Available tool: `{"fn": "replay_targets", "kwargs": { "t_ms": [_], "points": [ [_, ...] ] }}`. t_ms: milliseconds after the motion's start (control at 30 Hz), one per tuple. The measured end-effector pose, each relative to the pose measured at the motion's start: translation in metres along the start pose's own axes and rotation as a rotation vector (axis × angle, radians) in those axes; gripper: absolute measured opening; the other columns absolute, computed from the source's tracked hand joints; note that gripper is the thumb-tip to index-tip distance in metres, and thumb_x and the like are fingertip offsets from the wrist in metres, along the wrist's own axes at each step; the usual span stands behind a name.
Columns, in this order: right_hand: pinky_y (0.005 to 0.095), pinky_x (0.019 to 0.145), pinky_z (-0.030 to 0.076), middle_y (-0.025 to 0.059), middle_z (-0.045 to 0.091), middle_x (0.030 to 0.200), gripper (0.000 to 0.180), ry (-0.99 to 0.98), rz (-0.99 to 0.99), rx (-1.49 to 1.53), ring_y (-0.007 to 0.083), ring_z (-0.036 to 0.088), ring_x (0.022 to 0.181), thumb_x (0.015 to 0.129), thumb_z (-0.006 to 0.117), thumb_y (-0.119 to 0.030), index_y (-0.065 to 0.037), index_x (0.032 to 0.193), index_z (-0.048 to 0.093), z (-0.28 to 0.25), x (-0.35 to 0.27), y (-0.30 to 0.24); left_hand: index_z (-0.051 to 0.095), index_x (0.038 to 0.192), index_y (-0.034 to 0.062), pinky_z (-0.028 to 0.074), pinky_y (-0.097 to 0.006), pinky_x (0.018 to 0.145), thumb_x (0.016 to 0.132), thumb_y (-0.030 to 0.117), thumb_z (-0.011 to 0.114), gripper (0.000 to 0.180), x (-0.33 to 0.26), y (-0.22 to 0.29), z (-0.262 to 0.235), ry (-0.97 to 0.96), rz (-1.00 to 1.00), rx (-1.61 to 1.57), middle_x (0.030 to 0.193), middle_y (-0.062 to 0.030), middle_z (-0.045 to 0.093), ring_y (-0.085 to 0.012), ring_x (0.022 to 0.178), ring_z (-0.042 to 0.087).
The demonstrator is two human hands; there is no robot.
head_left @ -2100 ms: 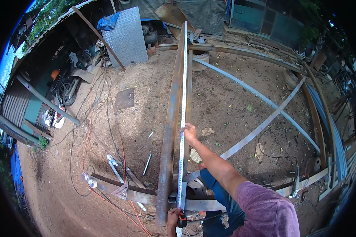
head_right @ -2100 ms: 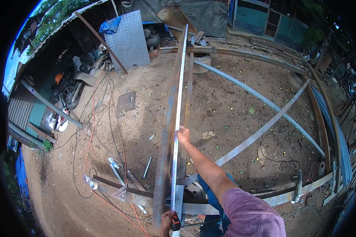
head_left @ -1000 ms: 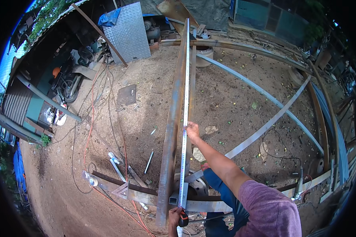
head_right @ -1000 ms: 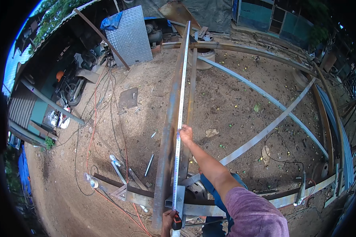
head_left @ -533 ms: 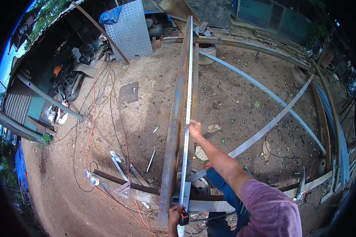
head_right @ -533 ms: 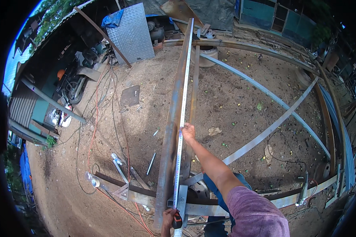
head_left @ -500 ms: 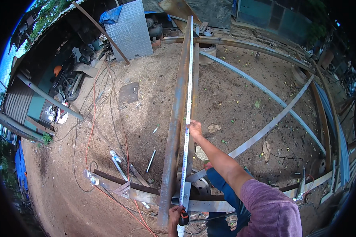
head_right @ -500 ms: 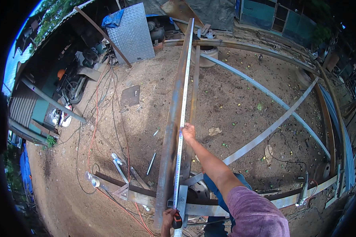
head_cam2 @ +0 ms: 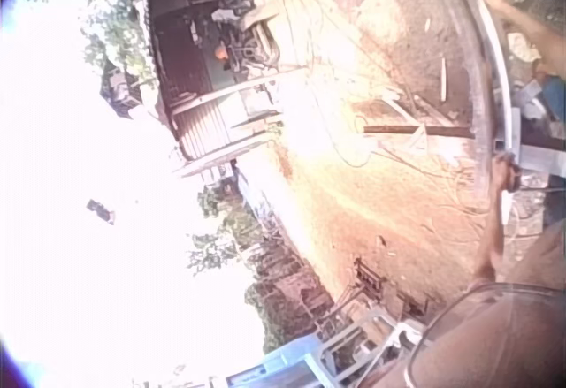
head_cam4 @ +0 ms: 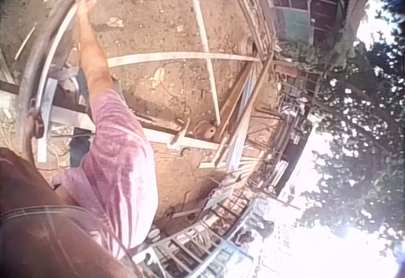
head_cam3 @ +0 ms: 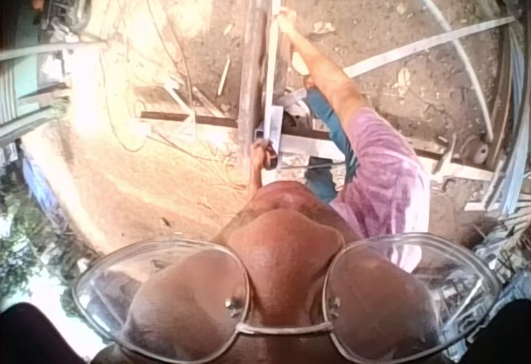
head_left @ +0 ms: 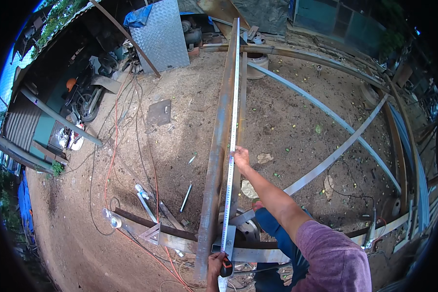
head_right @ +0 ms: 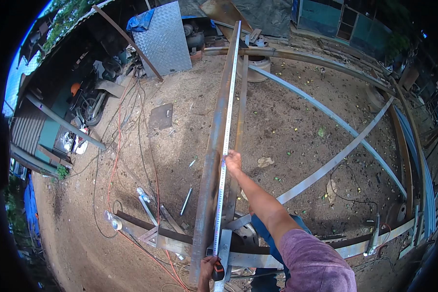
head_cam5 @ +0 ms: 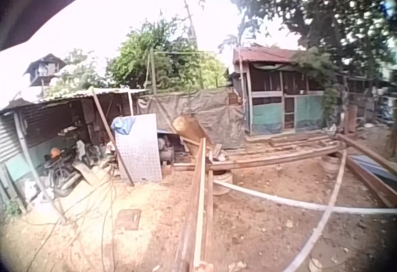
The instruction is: The person is using a measuring tape to measure the length of several metal beams in an outdoor workspace.
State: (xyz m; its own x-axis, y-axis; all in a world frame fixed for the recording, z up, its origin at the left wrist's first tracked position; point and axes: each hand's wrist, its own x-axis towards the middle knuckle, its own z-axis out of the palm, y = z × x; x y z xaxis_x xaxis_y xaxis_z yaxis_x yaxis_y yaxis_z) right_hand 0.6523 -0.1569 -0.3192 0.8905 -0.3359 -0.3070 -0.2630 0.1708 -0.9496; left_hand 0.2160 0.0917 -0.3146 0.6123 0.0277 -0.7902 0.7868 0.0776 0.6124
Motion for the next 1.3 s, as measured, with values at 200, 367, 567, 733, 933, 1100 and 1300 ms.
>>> {"fn": "replay_targets", "kwargs": {
  "t_ms": [200, 367, 567, 733, 933, 1100, 1300],
  "points": [
    [0.0307, 0.063, 0.053, 0.0084, 0.069, 0.082, 0.024, -0.028, -0.002, 0.022, 0.0163, 0.066, 0.07, 0.089, 0.056, 0.004, 0.002, 0.11, 0.066, 0.0, 0.003, -0.003, 0.073, 0.086, -0.0008, 0.044, -0.026, 0.057, 0.094, 0.017, 0.064, 0.022, 0.0, 0.012, 0.002, -0.028, 0.008, -0.012, 0.069, -0.0018, 0.065, -0.0085, 0.06, 0.056],
    [0.0304, 0.063, 0.053, 0.0081, 0.069, 0.082, 0.024, -0.016, 0.008, -0.032, 0.0156, 0.066, 0.07, 0.089, 0.056, 0.004, 0.002, 0.11, 0.066, 0.005, 0.003, -0.009, 0.073, 0.085, -0.0006, 0.043, -0.025, 0.057, 0.094, 0.017, 0.064, 0.022, 0.002, 0.014, 0.002, -0.023, 0.001, -0.013, 0.069, -0.0014, 0.064, -0.0083, 0.06, 0.056],
    [0.0303, 0.063, 0.053, 0.0078, 0.069, 0.08, 0.023, -0.033, -0.023, -0.006, 0.0155, 0.065, 0.069, 0.089, 0.056, 0.004, 0.002, 0.11, 0.066, 0.004, 0.01, -0.007, 0.073, 0.085, -0.0003, 0.043, -0.025, 0.057, 0.094, 0.017, 0.065, 0.021, 0.007, 0.016, 0.005, -0.003, 0.005, -0.016, 0.07, -0.0011, 0.065, -0.008, 0.061, 0.055],
    [0.0295, 0.062, 0.052, 0.0076, 0.068, 0.079, 0.022, -0.051, -0.042, 0.073, 0.0155, 0.065, 0.069, 0.089, 0.056, 0.005, 0.002, 0.108, 0.066, 0.003, 0.014, -0.004, 0.073, 0.084, 0.0, 0.043, -0.025, 0.057, 0.094, 0.016, 0.064, 0.021, 0.004, 0.026, 0.009, -0.015, 0.006, -0.006, 0.069, -0.0008, 0.064, -0.0078, 0.06, 0.055],
    [0.029, 0.063, 0.052, 0.0083, 0.069, 0.08, 0.022, -0.052, -0.008, 0.063, 0.0154, 0.065, 0.069, 0.089, 0.056, 0.005, 0.003, 0.108, 0.066, 0.007, 0.006, -0.01, 0.074, 0.083, 0.0001, 0.043, -0.025, 0.056, 0.094, 0.017, 0.064, 0.022, 0.005, 0.024, 0.005, 0.001, 0.004, -0.011, 0.068, -0.0002, 0.064, -0.0078, 0.06, 0.055],
    [0.0296, 0.063, 0.052, 0.0086, 0.069, 0.079, 0.022, -0.039, -0.023, 0.064, 0.0155, 0.065, 0.069, 0.089, 0.055, 0.004, 0.003, 0.108, 0.066, 0.003, 0.01, -0.007, 0.073, 0.083, 0.0003, 0.044, -0.024, 0.053, 0.094, 0.016, 0.064, 0.021, 0.011, 0.017, 0.007, -0.001, 0.02, -0.01, 0.066, -0.0019, 0.064, -0.0086, 0.056, 0.056],
    [0.0296, 0.063, 0.052, 0.0088, 0.069, 0.079, 0.024, -0.032, -0.019, 0.036, 0.0154, 0.065, 0.069, 0.089, 0.055, 0.004, 0.004, 0.111, 0.066, 0.004, 0.008, -0.005, 0.073, 0.084, 0.0003, 0.043, -0.025, 0.055, 0.094, 0.017, 0.064, 0.021, 0.013, 0.011, 0.003, -0.009, 0.023, -0.025, 0.068, -0.0012, 0.064, -0.008, 0.058, 0.056]
  ]
}}
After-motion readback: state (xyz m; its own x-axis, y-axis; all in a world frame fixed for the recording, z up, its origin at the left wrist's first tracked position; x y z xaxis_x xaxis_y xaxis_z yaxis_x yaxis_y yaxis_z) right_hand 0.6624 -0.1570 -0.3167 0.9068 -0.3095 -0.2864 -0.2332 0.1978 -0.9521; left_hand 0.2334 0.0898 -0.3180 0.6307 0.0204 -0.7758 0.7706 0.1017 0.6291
